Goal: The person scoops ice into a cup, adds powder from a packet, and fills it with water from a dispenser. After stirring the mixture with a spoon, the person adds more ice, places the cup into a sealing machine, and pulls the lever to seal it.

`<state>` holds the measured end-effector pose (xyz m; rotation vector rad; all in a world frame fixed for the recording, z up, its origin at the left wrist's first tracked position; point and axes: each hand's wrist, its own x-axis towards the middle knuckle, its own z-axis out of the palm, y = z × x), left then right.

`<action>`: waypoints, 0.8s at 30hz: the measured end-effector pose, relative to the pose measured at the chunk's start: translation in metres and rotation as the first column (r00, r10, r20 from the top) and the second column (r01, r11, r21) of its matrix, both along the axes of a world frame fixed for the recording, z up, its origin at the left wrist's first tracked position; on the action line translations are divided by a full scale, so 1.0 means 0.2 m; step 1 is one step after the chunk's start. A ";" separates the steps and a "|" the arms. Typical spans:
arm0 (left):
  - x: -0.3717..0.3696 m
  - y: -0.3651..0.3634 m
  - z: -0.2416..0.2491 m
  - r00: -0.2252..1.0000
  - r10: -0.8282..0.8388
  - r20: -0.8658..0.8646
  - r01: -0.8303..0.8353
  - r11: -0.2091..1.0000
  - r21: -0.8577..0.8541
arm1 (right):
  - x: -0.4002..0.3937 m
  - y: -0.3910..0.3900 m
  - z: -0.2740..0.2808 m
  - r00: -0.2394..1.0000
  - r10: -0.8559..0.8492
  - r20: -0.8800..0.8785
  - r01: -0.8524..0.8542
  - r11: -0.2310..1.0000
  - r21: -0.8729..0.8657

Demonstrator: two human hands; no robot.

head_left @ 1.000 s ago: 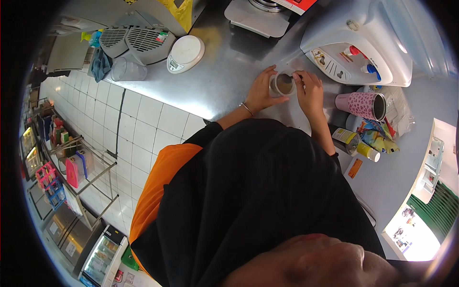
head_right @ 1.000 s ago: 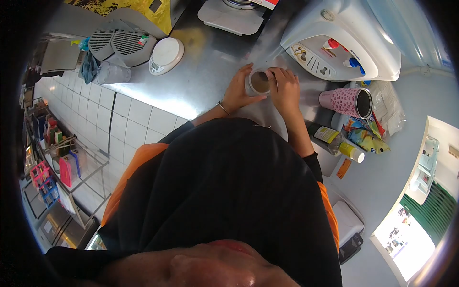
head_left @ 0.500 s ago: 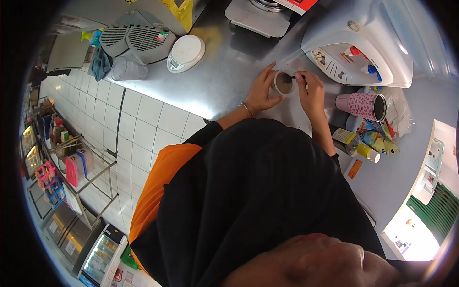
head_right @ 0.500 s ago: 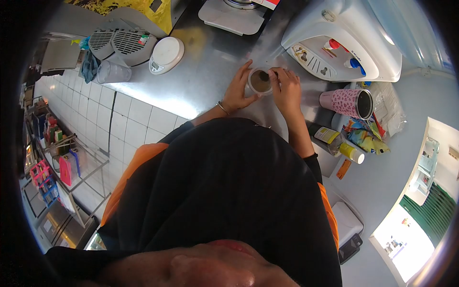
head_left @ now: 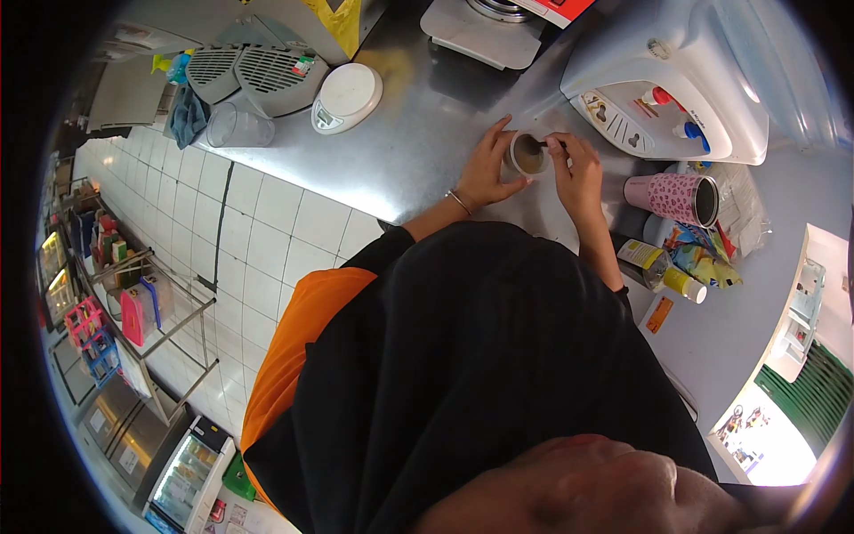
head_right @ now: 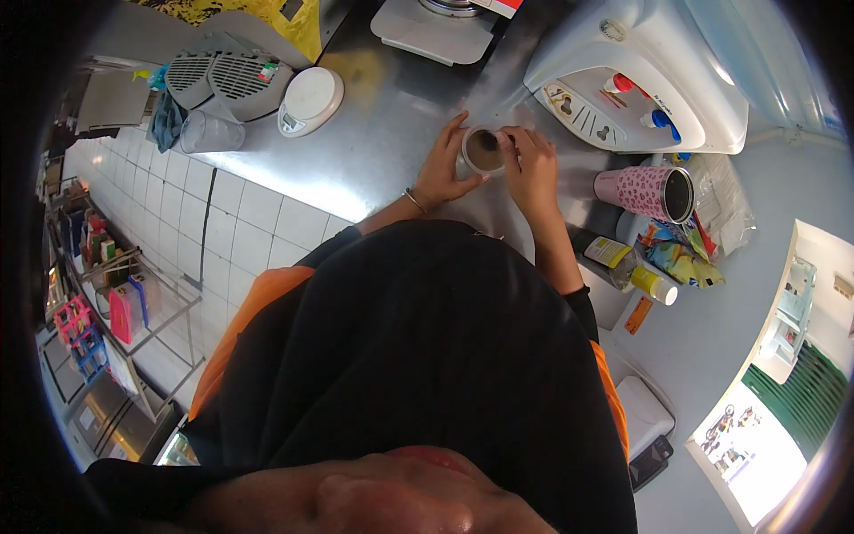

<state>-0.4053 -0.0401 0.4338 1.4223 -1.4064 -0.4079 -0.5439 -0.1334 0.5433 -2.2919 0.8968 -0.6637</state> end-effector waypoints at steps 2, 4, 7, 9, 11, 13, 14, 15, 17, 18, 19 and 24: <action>-0.01 0.00 0.01 0.999 0.037 -0.040 -0.037 0.999 0.004 | 0.00 -0.01 0.00 0.998 -0.003 -0.059 -0.008 0.983 -0.184; 0.00 0.01 0.02 0.999 0.027 -0.034 -0.026 0.999 0.022 | -0.01 -0.01 -0.01 0.997 0.028 -0.066 -0.025 0.998 0.049; 0.00 0.01 0.02 0.999 0.016 -0.032 -0.015 0.999 0.045 | 0.01 0.00 -0.03 0.995 -0.021 0.102 0.018 0.999 0.031; 0.00 0.01 0.02 0.999 0.015 -0.037 -0.013 0.999 0.049 | 0.00 -0.01 -0.02 1.000 -0.003 -0.002 0.003 0.997 -0.080; 0.00 0.01 0.03 1.000 0.021 -0.023 -0.020 0.998 0.054 | -0.01 -0.01 -0.03 0.994 0.003 -0.107 -0.023 0.982 -0.188; -0.01 0.00 0.02 0.999 0.038 -0.024 -0.037 0.998 0.042 | 0.00 0.00 -0.05 0.998 -0.005 0.064 -0.005 0.986 0.167; -0.01 0.00 0.02 0.998 0.055 -0.026 -0.054 0.998 0.032 | 0.00 0.00 -0.04 0.998 -0.005 0.063 -0.006 0.986 0.168; -0.01 0.00 0.02 0.998 0.055 -0.027 -0.055 0.998 0.032 | 0.00 0.00 -0.01 1.000 -0.012 -0.010 0.012 1.000 0.014; -0.01 0.00 0.01 0.999 0.051 -0.016 -0.050 0.998 0.026 | 0.00 0.01 0.01 0.996 -0.029 -0.080 0.018 0.990 -0.143; -0.01 0.00 0.01 0.999 0.051 -0.016 -0.050 0.998 0.026 | -0.01 0.01 0.01 0.997 -0.021 -0.078 0.023 1.000 0.018; -0.01 0.00 0.02 0.999 0.045 -0.028 -0.044 0.999 0.025 | -0.01 0.02 0.01 0.997 -0.013 -0.073 0.026 0.984 0.177; 0.00 0.00 0.02 0.999 0.038 -0.040 -0.037 0.999 0.029 | -0.07 0.09 0.20 0.991 0.131 -0.030 -0.134 0.966 -0.223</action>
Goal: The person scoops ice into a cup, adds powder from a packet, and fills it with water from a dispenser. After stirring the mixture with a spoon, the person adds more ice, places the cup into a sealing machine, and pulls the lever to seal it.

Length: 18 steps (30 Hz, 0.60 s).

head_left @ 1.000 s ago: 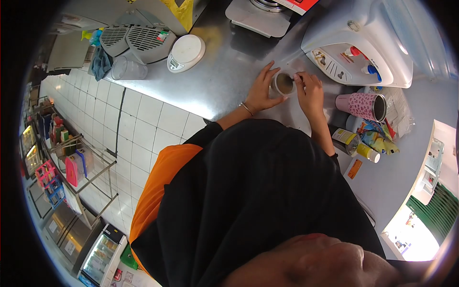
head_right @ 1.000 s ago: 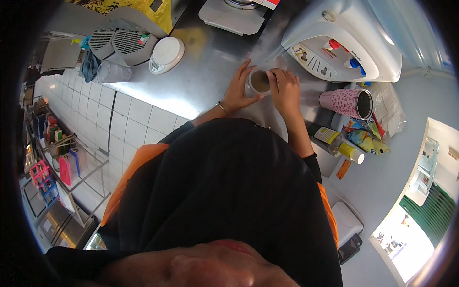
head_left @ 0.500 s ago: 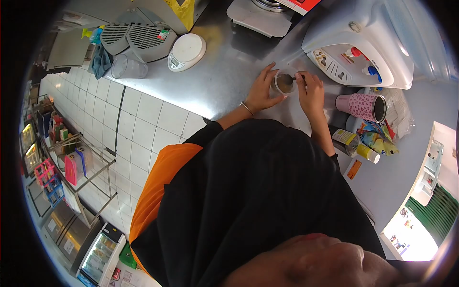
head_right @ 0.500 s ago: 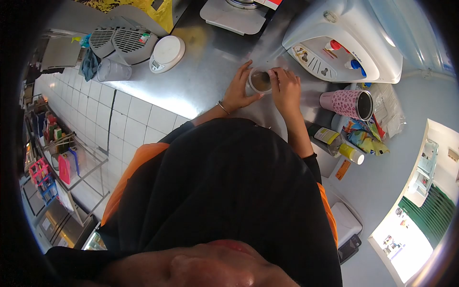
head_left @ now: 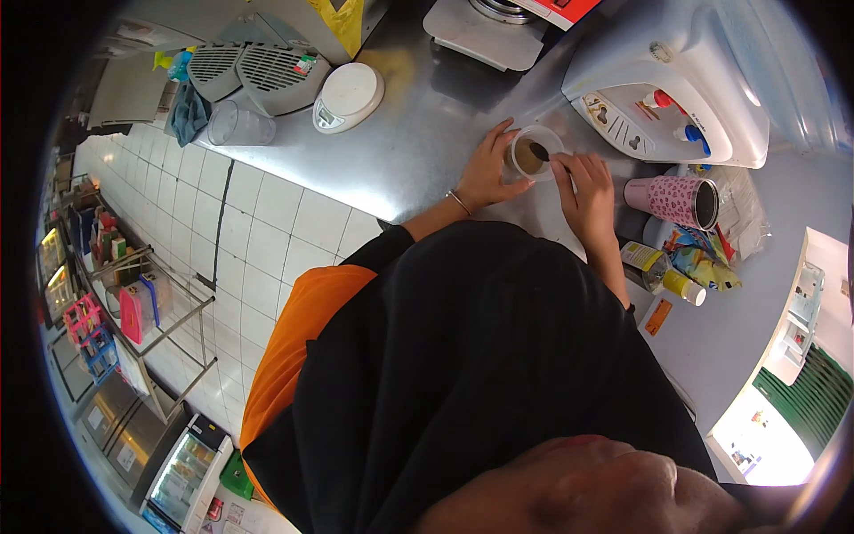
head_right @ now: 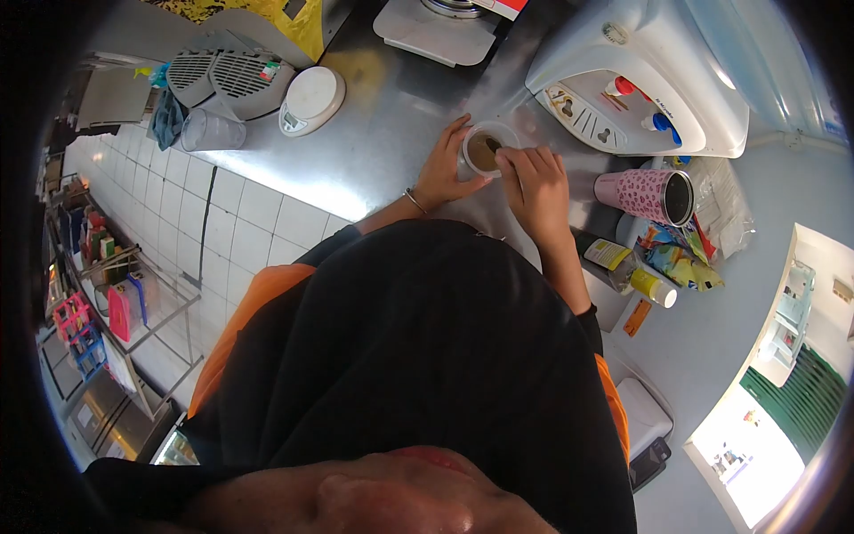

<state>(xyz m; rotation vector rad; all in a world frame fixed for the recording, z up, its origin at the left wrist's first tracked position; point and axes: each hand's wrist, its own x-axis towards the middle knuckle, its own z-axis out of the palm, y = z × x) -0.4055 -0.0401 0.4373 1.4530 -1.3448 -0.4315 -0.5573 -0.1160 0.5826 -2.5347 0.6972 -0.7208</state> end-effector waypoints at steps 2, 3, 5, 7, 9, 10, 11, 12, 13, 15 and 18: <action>0.00 0.00 0.02 1.000 -0.009 0.016 0.009 1.000 -0.015 | -0.04 0.03 0.04 0.999 0.041 -0.009 -0.042 0.990 -0.134; -0.01 0.00 0.02 1.000 -0.015 0.015 0.015 1.000 -0.021 | -0.06 0.04 0.05 0.996 0.064 -0.065 -0.073 0.986 -0.150; -0.01 0.00 0.04 1.000 0.000 0.003 0.000 1.000 -0.013 | -0.09 0.05 0.04 0.990 0.078 -0.119 -0.098 0.980 -0.172; -0.03 -0.01 0.08 1.000 -0.004 0.011 0.005 1.000 -0.021 | -0.13 0.06 -0.03 0.991 -0.117 0.071 0.118 0.993 -0.009; -0.04 -0.03 0.10 1.000 -0.001 0.018 0.001 1.000 -0.021 | -0.15 0.06 -0.05 0.894 -0.357 0.271 0.258 0.905 0.339; -0.05 -0.04 0.11 1.000 0.003 0.002 -0.003 1.000 -0.007 | -0.17 0.07 -0.07 0.710 -0.611 0.351 0.269 0.696 0.666; -0.05 -0.05 0.11 1.000 0.008 -0.015 -0.008 1.000 0.007 | -0.20 0.03 -0.12 0.618 -0.677 0.399 0.257 0.654 0.712; -0.04 -0.06 0.11 1.000 0.008 -0.014 -0.008 1.000 0.008 | -0.24 -0.03 -0.18 0.618 -0.678 0.398 0.257 0.652 0.713; -0.04 -0.06 0.10 0.998 0.002 -0.060 -0.003 1.000 -0.008 | -0.28 -0.10 -0.26 0.405 -0.826 0.392 0.079 0.458 0.885; -0.04 -0.05 0.09 0.993 0.011 -0.113 -0.013 1.000 -0.019 | -0.30 -0.25 -0.40 0.207 -0.936 0.285 -0.156 0.256 0.954; 0.02 0.00 0.12 0.987 0.018 -0.158 -0.031 0.997 -0.077 | -0.26 -0.47 -0.62 0.095 -0.988 0.120 -0.207 0.098 0.973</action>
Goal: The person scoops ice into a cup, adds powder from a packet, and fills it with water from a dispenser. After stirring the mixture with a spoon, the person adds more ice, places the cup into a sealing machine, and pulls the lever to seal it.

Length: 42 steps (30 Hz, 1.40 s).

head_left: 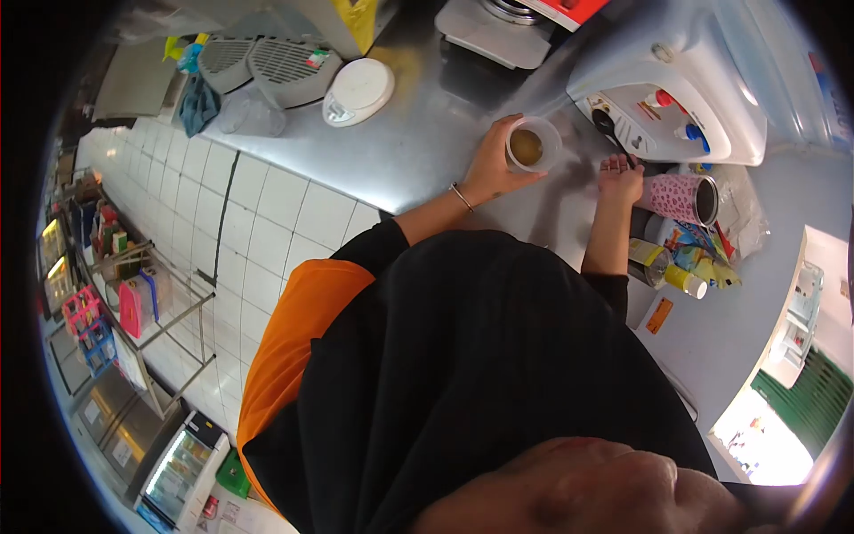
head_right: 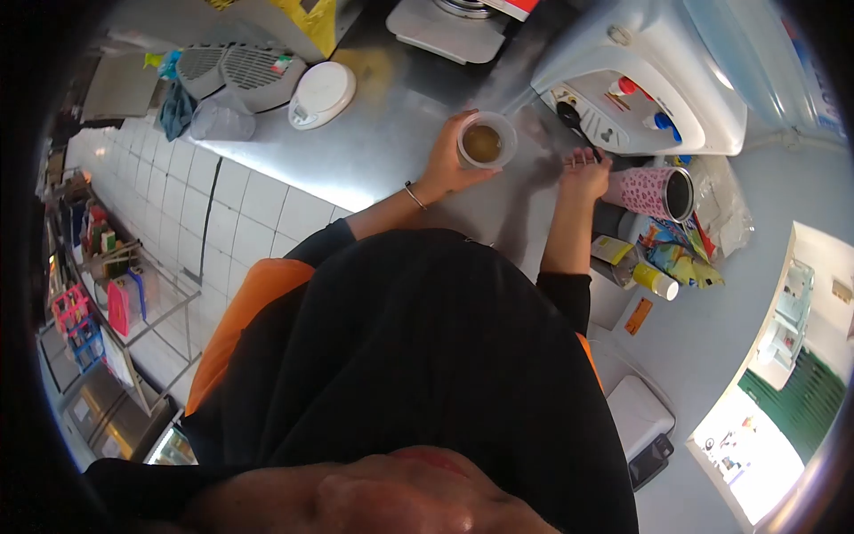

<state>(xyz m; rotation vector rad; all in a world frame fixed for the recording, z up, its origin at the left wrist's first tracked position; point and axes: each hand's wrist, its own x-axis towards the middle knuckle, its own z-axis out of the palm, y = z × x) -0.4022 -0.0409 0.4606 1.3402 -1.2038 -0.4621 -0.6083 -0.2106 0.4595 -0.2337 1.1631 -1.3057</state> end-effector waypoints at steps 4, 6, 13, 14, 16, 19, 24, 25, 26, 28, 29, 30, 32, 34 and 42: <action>0.15 0.22 0.13 1.000 0.024 -0.019 -0.024 1.000 0.005 | -0.09 -0.31 -0.23 0.978 0.155 0.140 -0.155 0.988 -0.012; 0.26 0.36 0.21 0.998 0.055 -0.018 -0.055 0.998 0.013 | -0.03 -0.29 -0.14 0.979 0.126 0.158 -0.111 0.989 -0.099; 0.78 1.05 0.27 0.967 0.256 0.015 -0.256 0.966 -0.033 | 0.32 0.32 0.03 0.875 0.044 -0.481 -0.166 0.963 -0.214; 0.85 1.16 0.26 0.957 0.286 -0.054 -0.288 0.957 -0.034 | 0.42 0.49 0.07 0.853 0.099 -0.513 -0.263 0.930 -0.258; 0.98 1.38 0.27 0.943 0.325 -0.070 -0.329 0.943 -0.046 | 0.67 0.89 0.13 0.729 0.330 -0.600 -0.594 0.740 -0.315; 1.14 1.71 0.13 0.883 0.455 -0.116 -0.454 0.890 0.039 | 1.00 1.43 0.07 0.247 0.709 -0.660 -0.948 0.317 -0.015; 1.31 2.03 -0.21 0.768 0.627 -0.129 -0.612 0.779 0.140 | 1.32 1.81 -0.51 -0.397 0.620 -0.677 -0.918 -0.266 0.294; 1.35 2.05 -0.31 0.744 0.659 -0.113 -0.647 0.752 0.125 | 1.38 1.79 -0.61 -0.548 0.436 -0.714 -0.835 -0.332 0.439; 1.38 2.04 -0.41 0.718 0.689 -0.099 -0.681 0.724 0.105 | 1.39 1.73 -0.77 -0.550 0.422 -0.721 -0.834 -0.330 0.442; 1.42 2.06 -0.62 0.689 0.717 -0.105 -0.710 0.697 0.105 | 1.27 1.60 -1.13 -0.553 -0.037 -0.832 -0.830 -0.066 0.554; 1.44 2.05 -0.72 0.660 0.745 -0.092 -0.739 0.667 0.097 | 1.27 1.49 -1.26 -0.499 -0.044 -0.865 -0.865 -0.026 0.500; 1.43 2.04 -0.84 0.662 0.742 -0.103 -0.736 0.670 0.100 | 1.26 1.39 -1.36 -0.446 -0.048 -0.894 -0.895 0.013 0.446; 1.44 2.00 -1.10 0.607 0.777 -0.167 -0.777 0.625 0.078 | 1.27 1.21 -1.49 -0.541 0.006 -0.841 -0.839 0.070 0.540; 1.43 1.96 -1.35 0.611 0.766 -0.201 -0.772 0.632 0.065 | 1.28 1.09 -1.63 -0.620 0.064 -0.782 -0.773 0.125 0.622; 1.44 1.78 -2.25 0.588 0.738 -0.330 -0.793 0.607 -0.055 | 1.24 0.91 -2.04 -0.450 -0.277 -0.849 -0.869 -0.082 0.487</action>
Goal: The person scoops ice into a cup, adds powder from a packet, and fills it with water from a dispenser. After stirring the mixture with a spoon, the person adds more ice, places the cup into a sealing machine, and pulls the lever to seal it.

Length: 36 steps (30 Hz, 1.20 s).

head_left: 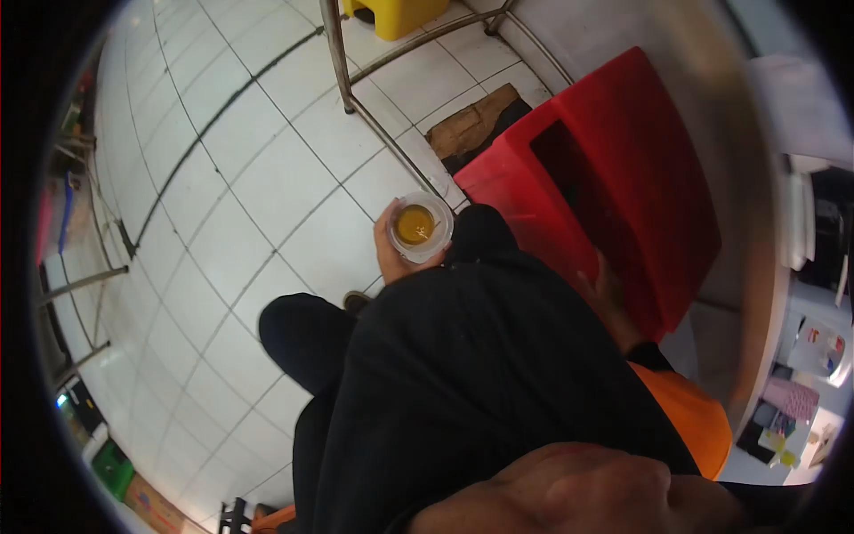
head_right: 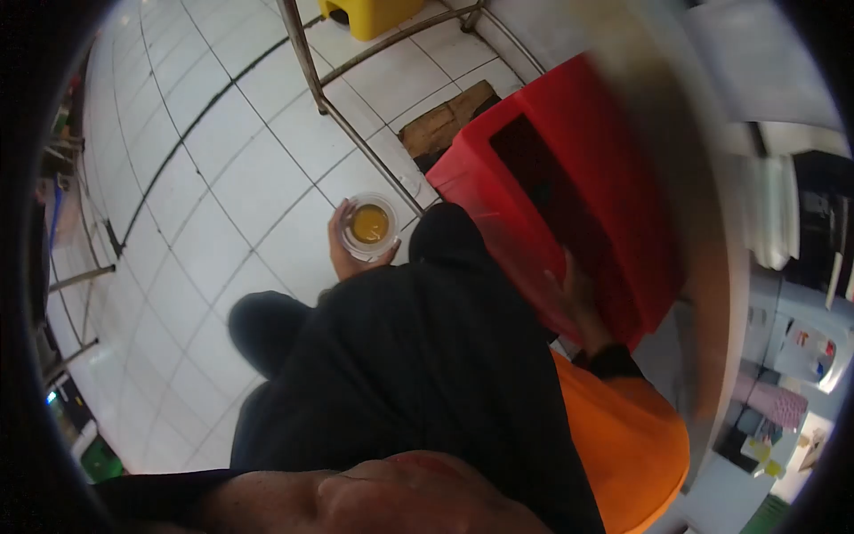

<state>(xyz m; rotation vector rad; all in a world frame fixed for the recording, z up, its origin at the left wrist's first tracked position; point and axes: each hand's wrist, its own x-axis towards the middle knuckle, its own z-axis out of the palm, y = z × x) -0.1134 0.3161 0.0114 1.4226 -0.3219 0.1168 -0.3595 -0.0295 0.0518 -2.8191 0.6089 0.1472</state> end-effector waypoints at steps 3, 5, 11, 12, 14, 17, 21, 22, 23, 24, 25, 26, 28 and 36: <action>-0.06 0.03 -0.22 0.994 0.109 -0.004 -0.108 0.991 0.074 | -0.07 0.01 0.03 0.998 -0.048 -0.032 0.053 0.982 0.180; 0.06 0.02 -0.21 0.973 0.227 0.034 -0.230 0.964 0.132 | 0.02 -0.18 -0.01 0.990 -0.085 -0.112 0.113 0.955 0.274; 0.08 0.12 -0.17 0.869 0.495 0.014 -0.472 0.821 0.321 | 0.29 -0.41 -0.30 0.702 -0.572 -0.424 0.679 0.356 0.642; 0.07 0.14 -0.18 0.865 0.502 0.006 -0.474 0.812 0.342 | 0.33 -0.45 -0.38 0.740 -0.540 -0.401 0.653 0.434 0.621; 0.03 0.17 -0.20 0.887 0.461 0.021 -0.446 0.844 0.298 | 0.41 -0.55 -0.58 0.811 -0.483 -0.331 0.580 0.589 0.562; 0.00 0.18 -0.20 0.888 0.443 -0.123 -0.409 0.883 0.229 | 0.50 -0.68 -0.82 0.873 -0.429 -0.232 0.488 0.773 0.406; -0.01 0.19 -0.23 0.913 0.388 -0.123 -0.352 0.904 0.241 | 0.57 -0.80 -1.04 0.895 -0.416 -0.164 0.445 0.859 0.251; -0.01 0.18 -0.23 0.913 0.389 -0.125 -0.349 0.902 0.253 | 0.58 -0.82 -1.07 0.897 -0.416 -0.152 0.441 0.868 0.226; -0.01 0.17 -0.23 0.915 0.390 -0.106 -0.344 0.890 0.300 | 0.58 -0.83 -1.10 0.896 -0.419 -0.147 0.442 0.871 0.216; 0.01 0.16 -0.22 0.917 0.387 -0.097 -0.332 0.876 0.350 | 0.59 -0.85 -1.11 0.896 -0.420 -0.144 0.442 0.873 0.206; 0.02 0.14 -0.22 0.918 0.386 -0.087 -0.345 0.888 0.305 | 0.60 -0.88 -1.12 0.898 -0.417 -0.138 0.438 0.876 0.202; 0.01 0.14 -0.21 0.917 0.391 -0.086 -0.349 0.886 0.307 | 0.59 -0.89 -1.11 0.900 -0.417 -0.131 0.436 0.878 0.199; 0.03 0.15 -0.20 0.907 0.417 -0.058 -0.371 0.856 0.359 | 0.60 -0.94 -1.06 0.906 -0.408 -0.113 0.423 0.881 0.212; 0.03 0.06 -0.18 0.851 0.525 -0.019 -0.456 0.756 0.469 | 0.64 -1.13 -0.98 0.970 -0.226 0.090 0.238 0.958 -0.157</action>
